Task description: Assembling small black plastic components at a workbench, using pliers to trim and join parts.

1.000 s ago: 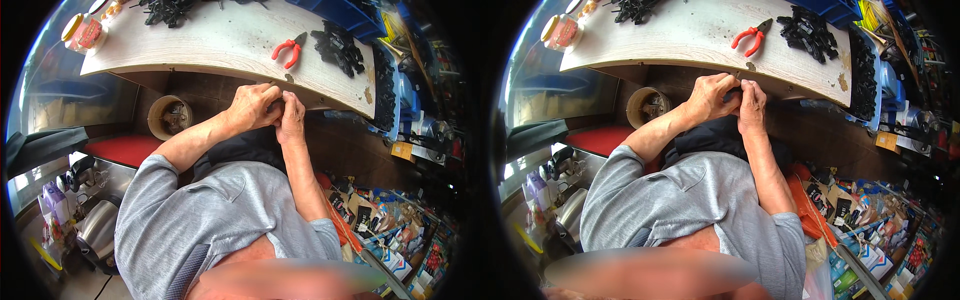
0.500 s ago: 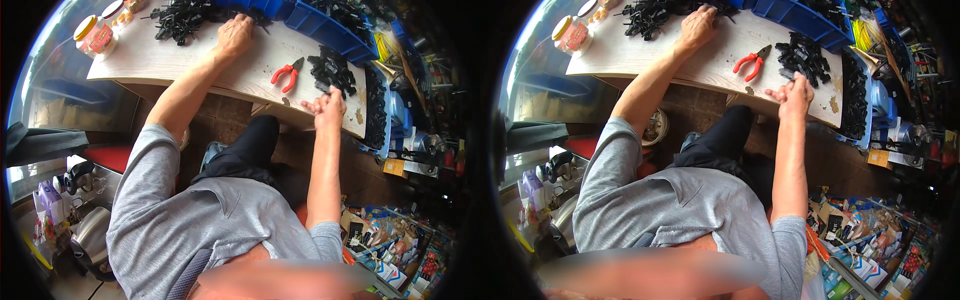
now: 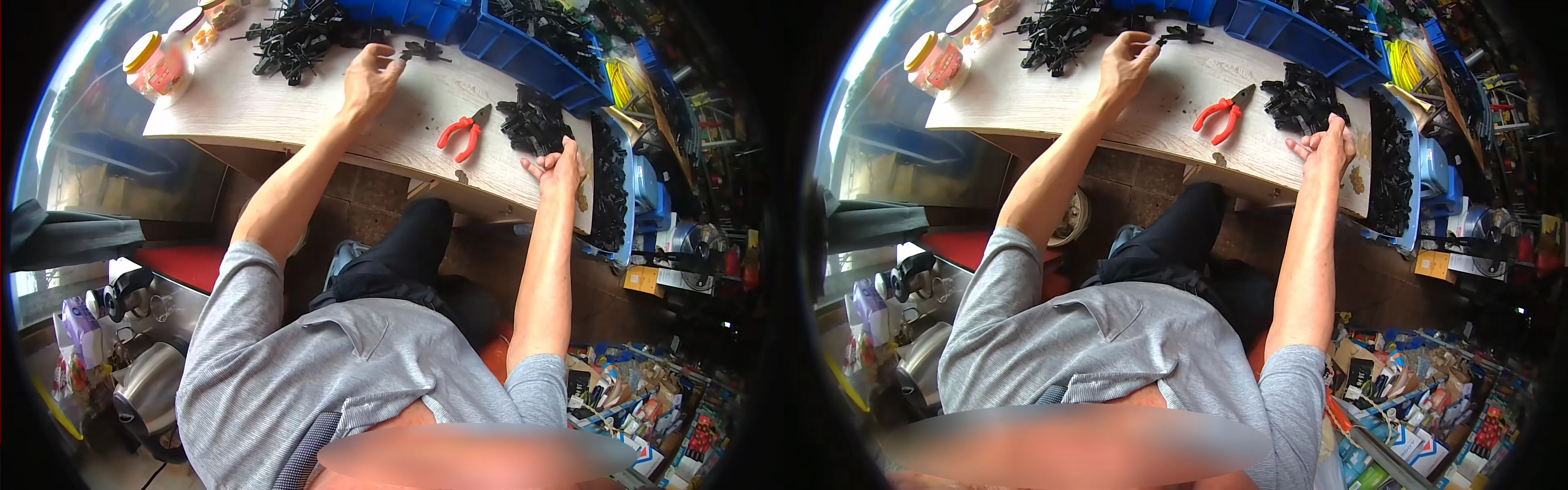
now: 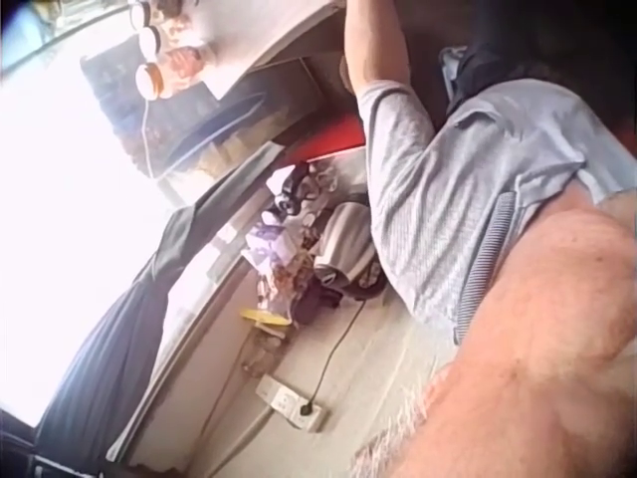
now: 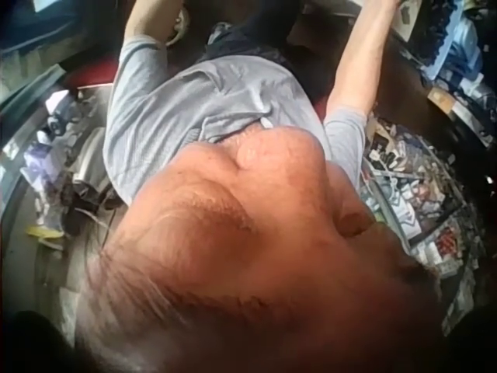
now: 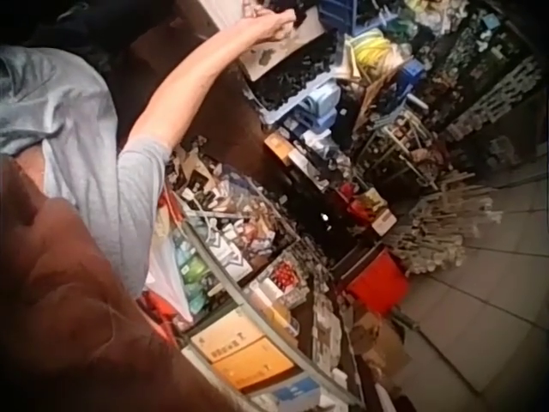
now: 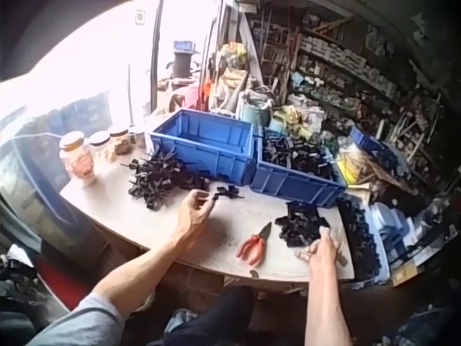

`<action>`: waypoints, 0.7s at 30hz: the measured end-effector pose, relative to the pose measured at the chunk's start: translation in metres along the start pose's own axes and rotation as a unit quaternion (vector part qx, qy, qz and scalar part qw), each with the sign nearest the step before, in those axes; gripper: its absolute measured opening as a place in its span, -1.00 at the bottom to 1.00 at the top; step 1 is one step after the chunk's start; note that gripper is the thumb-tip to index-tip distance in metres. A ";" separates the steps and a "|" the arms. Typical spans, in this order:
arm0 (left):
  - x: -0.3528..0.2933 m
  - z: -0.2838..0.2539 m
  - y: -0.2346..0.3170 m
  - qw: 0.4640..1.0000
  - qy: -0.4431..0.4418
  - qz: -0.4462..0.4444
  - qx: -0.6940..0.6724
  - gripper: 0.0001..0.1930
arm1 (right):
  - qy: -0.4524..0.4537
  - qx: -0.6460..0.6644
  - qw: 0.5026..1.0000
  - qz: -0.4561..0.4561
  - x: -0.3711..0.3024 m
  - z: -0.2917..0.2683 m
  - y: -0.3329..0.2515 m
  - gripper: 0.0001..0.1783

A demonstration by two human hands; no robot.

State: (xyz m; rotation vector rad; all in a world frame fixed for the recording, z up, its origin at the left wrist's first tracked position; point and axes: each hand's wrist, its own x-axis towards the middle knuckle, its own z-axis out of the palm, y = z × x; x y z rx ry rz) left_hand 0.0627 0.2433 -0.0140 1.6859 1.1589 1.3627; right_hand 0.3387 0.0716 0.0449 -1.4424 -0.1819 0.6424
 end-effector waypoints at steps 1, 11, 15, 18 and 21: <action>-0.005 -0.001 0.005 0.990 -0.002 -0.051 -0.129 -0.73 | 0.001 0.001 1.000 0.000 0.000 -0.002 0.000 -0.65; -0.093 0.010 0.072 0.855 -0.082 -0.211 -0.467 -0.75 | -0.231 -0.031 0.972 0.026 -0.060 0.007 0.011 -0.70; -0.136 0.038 0.081 0.826 -0.105 -0.174 -0.526 -0.72 | -0.372 -0.008 0.927 0.043 -0.099 0.015 0.053 -0.74; -0.156 0.041 0.085 0.778 -0.163 -0.238 -0.558 -0.69 | -0.415 0.024 0.909 0.021 -0.111 0.012 0.066 -0.65; -0.166 0.045 0.081 0.773 -0.163 -0.229 -0.569 -0.67 | -0.398 0.038 0.916 0.016 -0.116 0.002 0.075 -0.66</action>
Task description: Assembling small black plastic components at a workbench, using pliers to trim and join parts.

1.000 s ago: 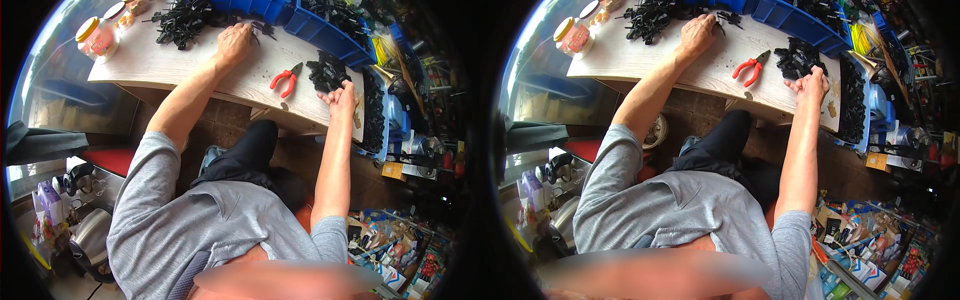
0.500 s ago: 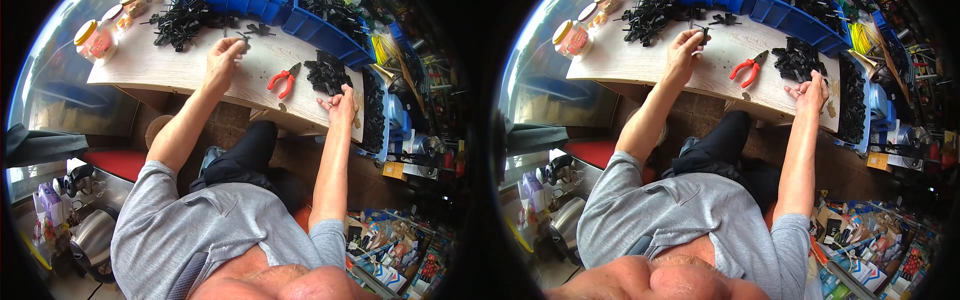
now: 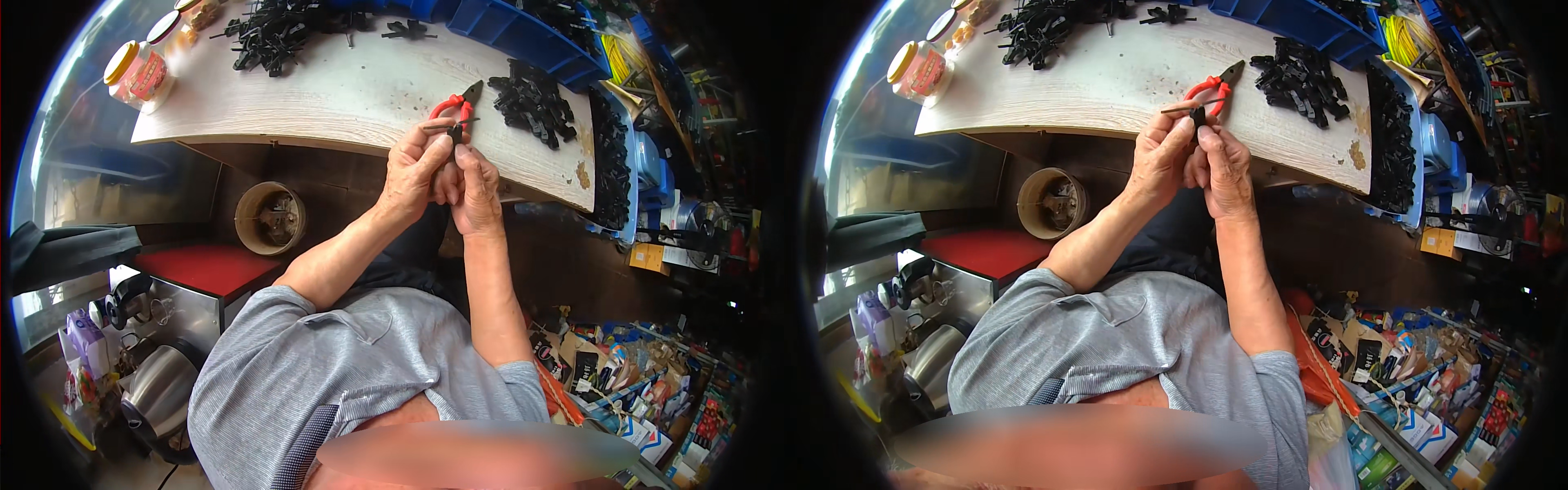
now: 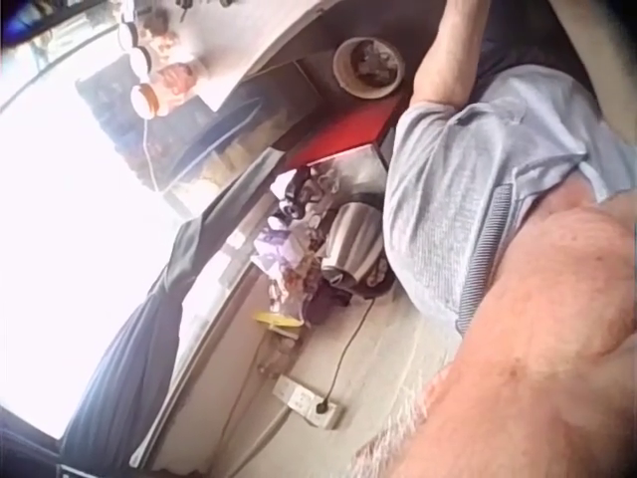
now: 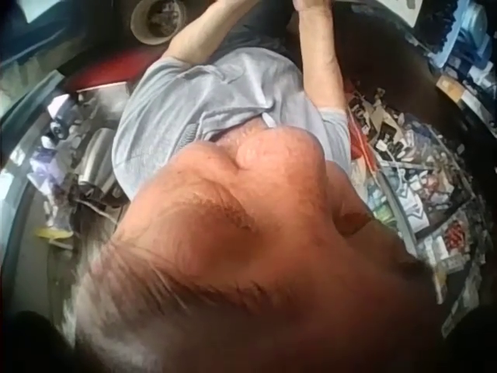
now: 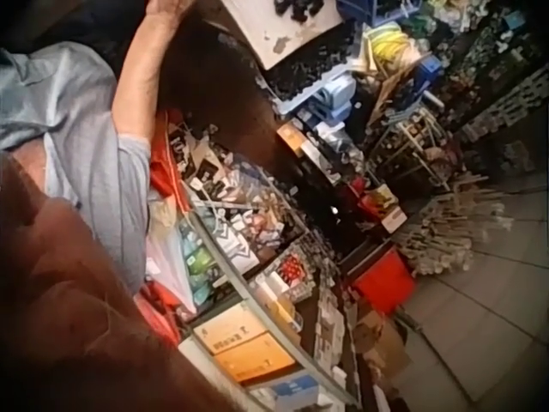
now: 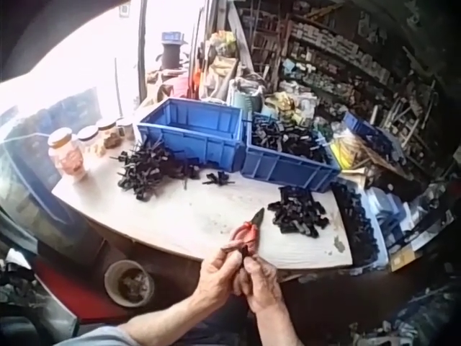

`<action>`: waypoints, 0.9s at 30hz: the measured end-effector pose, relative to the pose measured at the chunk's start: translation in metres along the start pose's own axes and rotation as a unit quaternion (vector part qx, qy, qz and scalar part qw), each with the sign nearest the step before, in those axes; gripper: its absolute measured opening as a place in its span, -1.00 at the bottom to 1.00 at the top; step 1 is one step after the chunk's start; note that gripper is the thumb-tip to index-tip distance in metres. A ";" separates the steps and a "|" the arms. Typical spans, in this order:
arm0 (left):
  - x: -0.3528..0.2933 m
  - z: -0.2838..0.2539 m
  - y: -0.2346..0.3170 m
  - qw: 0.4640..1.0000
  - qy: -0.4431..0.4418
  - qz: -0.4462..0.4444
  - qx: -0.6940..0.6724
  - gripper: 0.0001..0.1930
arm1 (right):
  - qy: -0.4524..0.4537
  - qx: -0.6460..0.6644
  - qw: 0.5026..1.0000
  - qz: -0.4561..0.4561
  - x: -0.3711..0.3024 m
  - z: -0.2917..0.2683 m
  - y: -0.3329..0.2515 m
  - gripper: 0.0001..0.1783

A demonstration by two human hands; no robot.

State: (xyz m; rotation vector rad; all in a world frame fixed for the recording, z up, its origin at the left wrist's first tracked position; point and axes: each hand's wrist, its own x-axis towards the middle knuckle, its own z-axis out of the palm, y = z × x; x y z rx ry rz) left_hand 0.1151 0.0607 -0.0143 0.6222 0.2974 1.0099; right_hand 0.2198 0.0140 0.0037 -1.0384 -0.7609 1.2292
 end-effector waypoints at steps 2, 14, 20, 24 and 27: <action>0.000 -0.001 -0.007 1.000 0.010 0.009 0.000 -0.65 | 0.013 0.010 1.000 -0.010 -0.005 -0.001 0.004 -0.67; 0.000 -0.021 0.011 0.980 0.030 -0.073 0.184 -0.67 | 0.118 0.001 0.993 0.031 -0.018 -0.017 0.016 -0.75; -0.008 -0.022 -0.012 0.982 0.093 0.002 0.167 -0.64 | 0.143 0.012 0.989 0.022 -0.017 -0.015 0.022 -0.77; -0.014 -0.029 -0.018 0.980 0.096 -0.007 0.172 -0.65 | 0.147 0.019 0.989 0.011 -0.021 -0.017 0.029 -0.84; -0.019 -0.036 -0.019 0.971 0.074 -0.034 0.223 -0.68 | 0.117 0.009 0.993 0.013 -0.025 -0.018 0.032 -0.87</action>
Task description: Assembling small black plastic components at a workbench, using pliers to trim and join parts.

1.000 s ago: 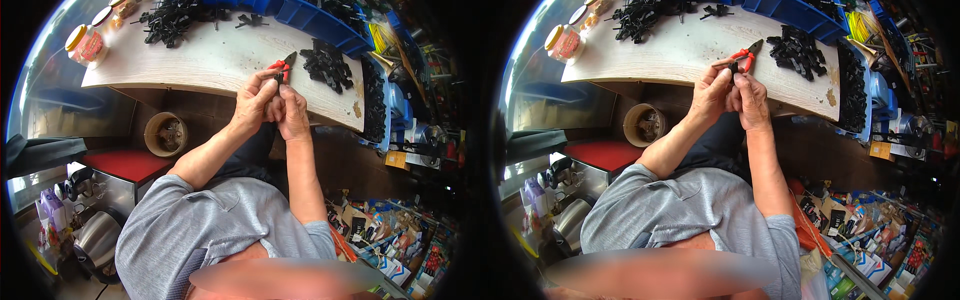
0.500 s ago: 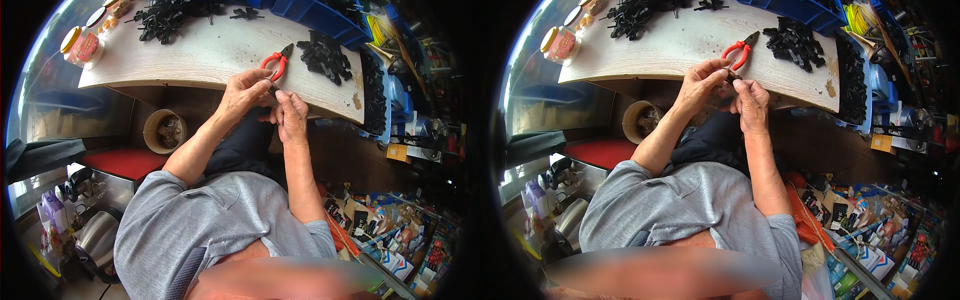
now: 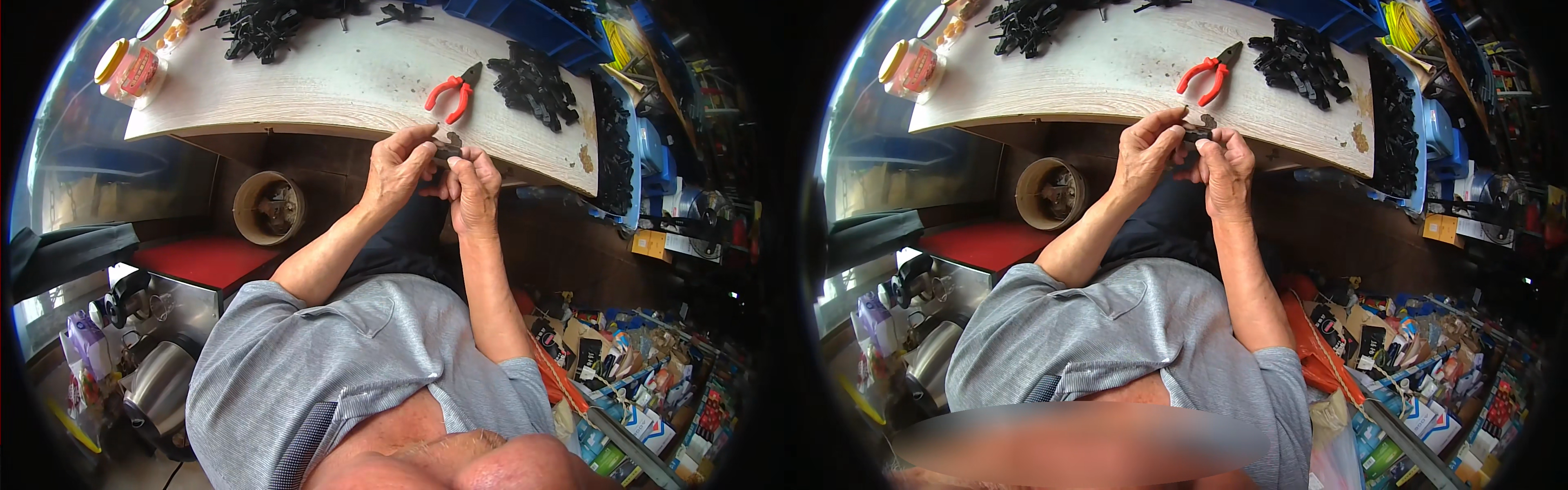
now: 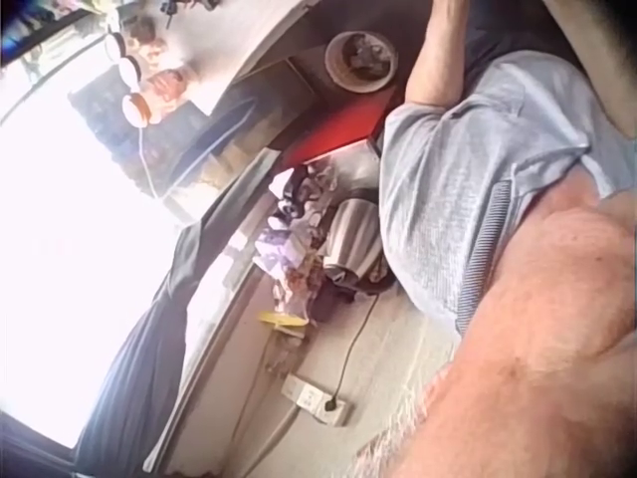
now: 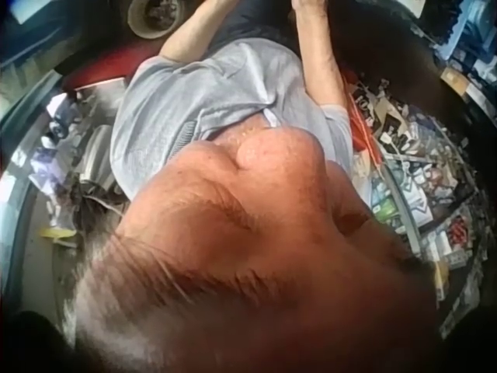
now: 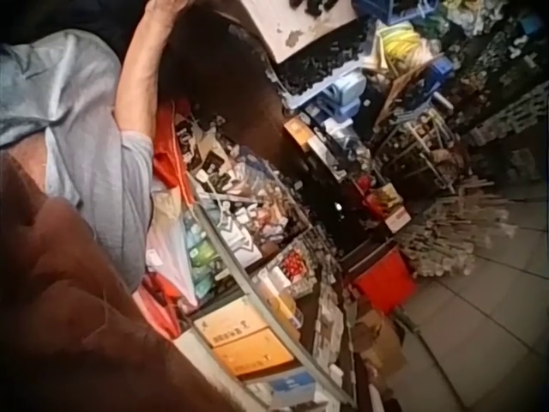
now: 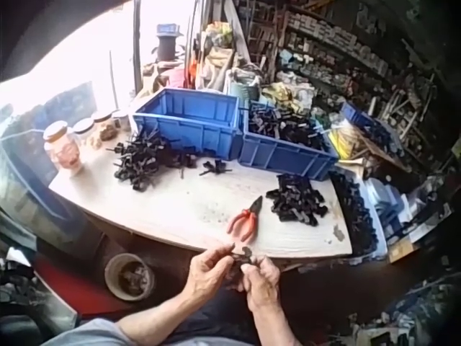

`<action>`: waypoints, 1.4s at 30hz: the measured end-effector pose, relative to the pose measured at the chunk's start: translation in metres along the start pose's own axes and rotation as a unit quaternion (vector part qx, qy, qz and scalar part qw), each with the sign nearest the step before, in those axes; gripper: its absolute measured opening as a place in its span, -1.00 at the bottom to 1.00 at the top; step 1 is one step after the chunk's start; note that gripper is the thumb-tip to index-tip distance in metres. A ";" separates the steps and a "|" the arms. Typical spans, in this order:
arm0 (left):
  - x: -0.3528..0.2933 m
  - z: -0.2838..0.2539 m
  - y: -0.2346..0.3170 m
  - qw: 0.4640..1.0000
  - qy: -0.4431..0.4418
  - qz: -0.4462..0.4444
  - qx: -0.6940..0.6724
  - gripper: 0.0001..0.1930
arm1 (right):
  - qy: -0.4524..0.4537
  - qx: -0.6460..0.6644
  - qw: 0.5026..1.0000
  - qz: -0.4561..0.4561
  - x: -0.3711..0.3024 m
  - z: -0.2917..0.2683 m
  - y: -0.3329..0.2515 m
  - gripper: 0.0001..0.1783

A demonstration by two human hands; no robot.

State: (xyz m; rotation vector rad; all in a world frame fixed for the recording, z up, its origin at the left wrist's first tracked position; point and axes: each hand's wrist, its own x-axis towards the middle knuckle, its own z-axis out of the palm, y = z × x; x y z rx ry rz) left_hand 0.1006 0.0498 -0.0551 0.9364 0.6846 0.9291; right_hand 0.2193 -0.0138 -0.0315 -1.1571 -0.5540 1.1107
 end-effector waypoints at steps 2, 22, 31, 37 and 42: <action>-0.005 0.002 0.003 0.999 -0.018 -0.030 -0.018 -0.70 | -0.006 -0.004 1.000 -0.007 0.000 -0.003 0.002 -0.88; -0.006 -0.004 -0.013 0.939 0.059 -0.291 -0.171 -0.88 | 0.020 -0.028 0.998 0.055 -0.013 0.006 0.029 -0.85; -0.002 -0.002 -0.044 0.918 0.056 -0.359 -0.156 -0.87 | 0.055 -0.041 0.993 0.095 -0.015 -0.014 0.041 -0.80; -0.007 -0.003 -0.010 0.977 -0.057 -0.191 -0.074 -0.77 | 0.011 -0.007 0.998 0.062 -0.005 -0.006 0.001 -0.81; -0.018 -0.012 0.008 0.985 -0.165 -0.053 -0.019 -0.64 | -0.008 0.023 0.999 0.045 -0.005 -0.005 -0.014 -0.83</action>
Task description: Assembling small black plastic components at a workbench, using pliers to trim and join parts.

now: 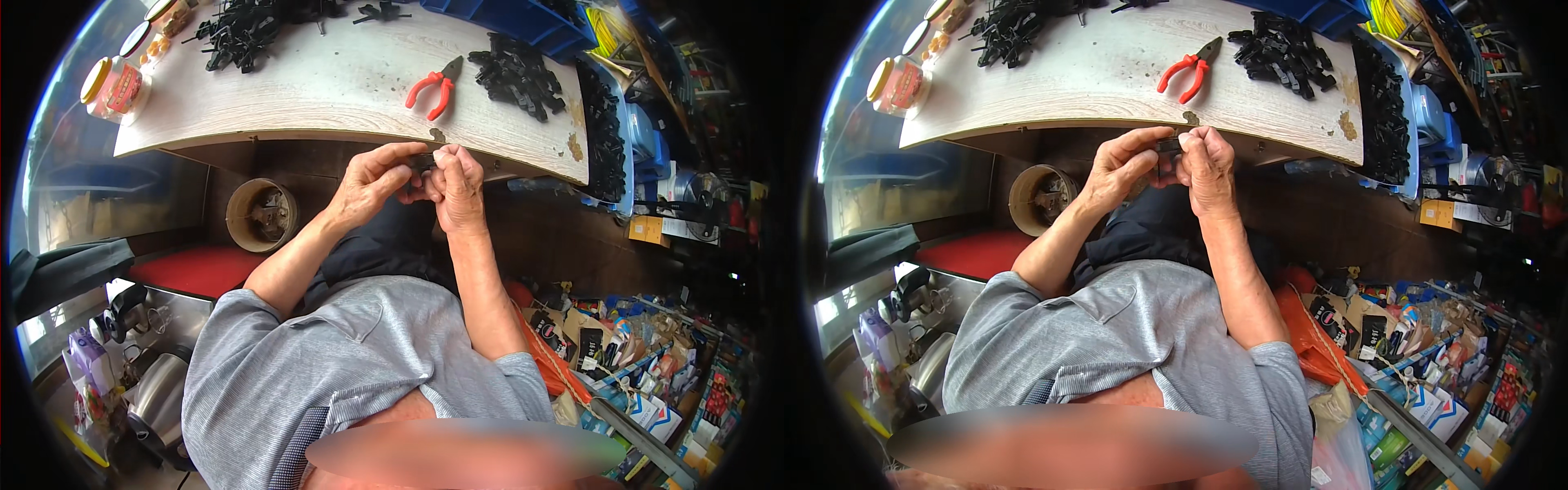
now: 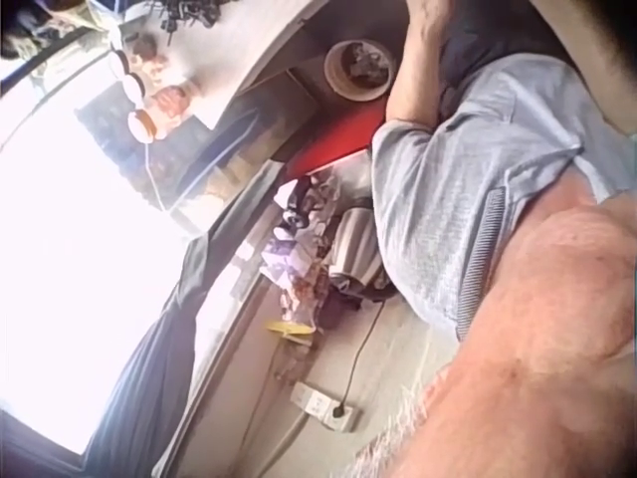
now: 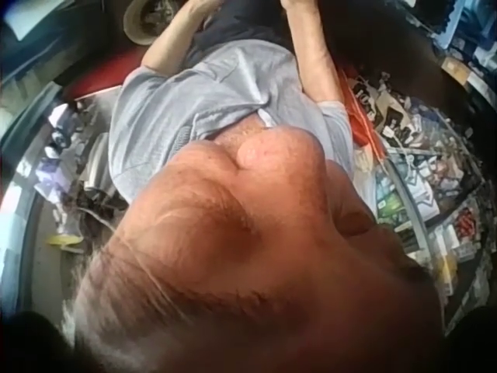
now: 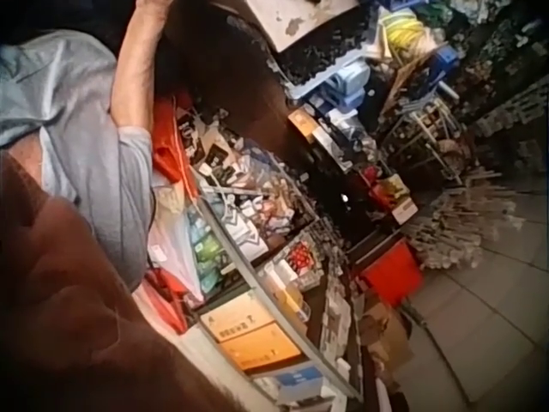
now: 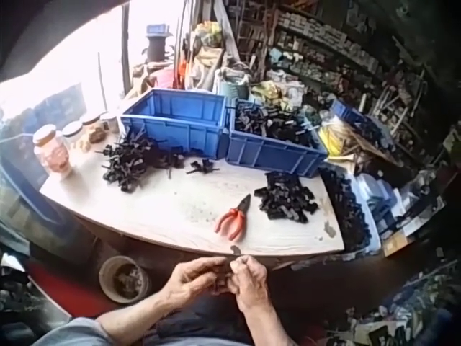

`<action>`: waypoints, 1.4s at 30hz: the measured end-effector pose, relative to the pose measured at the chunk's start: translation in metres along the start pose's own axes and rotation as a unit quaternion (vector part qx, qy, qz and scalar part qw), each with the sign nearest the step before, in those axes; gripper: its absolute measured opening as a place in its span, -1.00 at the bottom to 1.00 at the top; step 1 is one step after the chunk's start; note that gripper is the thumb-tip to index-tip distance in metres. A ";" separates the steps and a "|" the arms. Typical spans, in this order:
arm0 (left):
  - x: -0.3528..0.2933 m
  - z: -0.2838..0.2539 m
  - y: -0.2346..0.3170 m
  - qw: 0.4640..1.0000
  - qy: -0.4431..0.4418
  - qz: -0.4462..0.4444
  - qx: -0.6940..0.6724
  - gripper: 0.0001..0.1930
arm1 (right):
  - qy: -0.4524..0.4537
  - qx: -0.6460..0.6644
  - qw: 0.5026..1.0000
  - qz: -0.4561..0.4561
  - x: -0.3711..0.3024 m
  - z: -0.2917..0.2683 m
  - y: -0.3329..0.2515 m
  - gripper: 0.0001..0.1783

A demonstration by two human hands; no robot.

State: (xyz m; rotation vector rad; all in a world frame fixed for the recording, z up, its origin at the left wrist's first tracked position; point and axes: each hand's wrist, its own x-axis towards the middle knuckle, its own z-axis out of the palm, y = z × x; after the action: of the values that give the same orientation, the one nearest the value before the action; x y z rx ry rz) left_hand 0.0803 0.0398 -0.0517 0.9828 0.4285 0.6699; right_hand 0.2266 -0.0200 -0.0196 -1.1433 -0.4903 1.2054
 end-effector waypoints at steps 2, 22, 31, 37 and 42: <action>-0.002 0.001 0.009 1.000 -0.019 0.020 -0.003 -0.64 | 0.004 -0.005 1.000 0.001 -0.001 0.003 -0.004 -0.84; 0.019 -0.014 -0.008 0.818 0.034 0.307 0.485 -0.69 | 0.026 -0.003 1.000 0.003 0.016 0.006 0.029 -0.82; 0.029 -0.012 0.000 0.806 0.036 0.292 0.515 -0.77 | 0.092 -0.017 0.996 -0.010 0.015 0.019 0.029 -0.71; 0.033 -0.018 0.014 0.761 0.008 0.296 0.577 -0.76 | 0.084 -0.023 0.996 -0.013 0.015 0.018 0.034 -0.68; 0.032 -0.021 0.022 0.751 -0.010 0.300 0.588 -0.77 | 0.088 -0.018 0.996 0.005 0.014 0.024 0.034 -0.71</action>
State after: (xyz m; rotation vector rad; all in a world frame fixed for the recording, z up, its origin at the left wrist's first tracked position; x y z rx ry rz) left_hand 0.0835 0.0827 -0.0445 2.4110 0.5163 0.9696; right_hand 0.1954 0.0003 -0.0436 -1.2713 -0.3723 1.0965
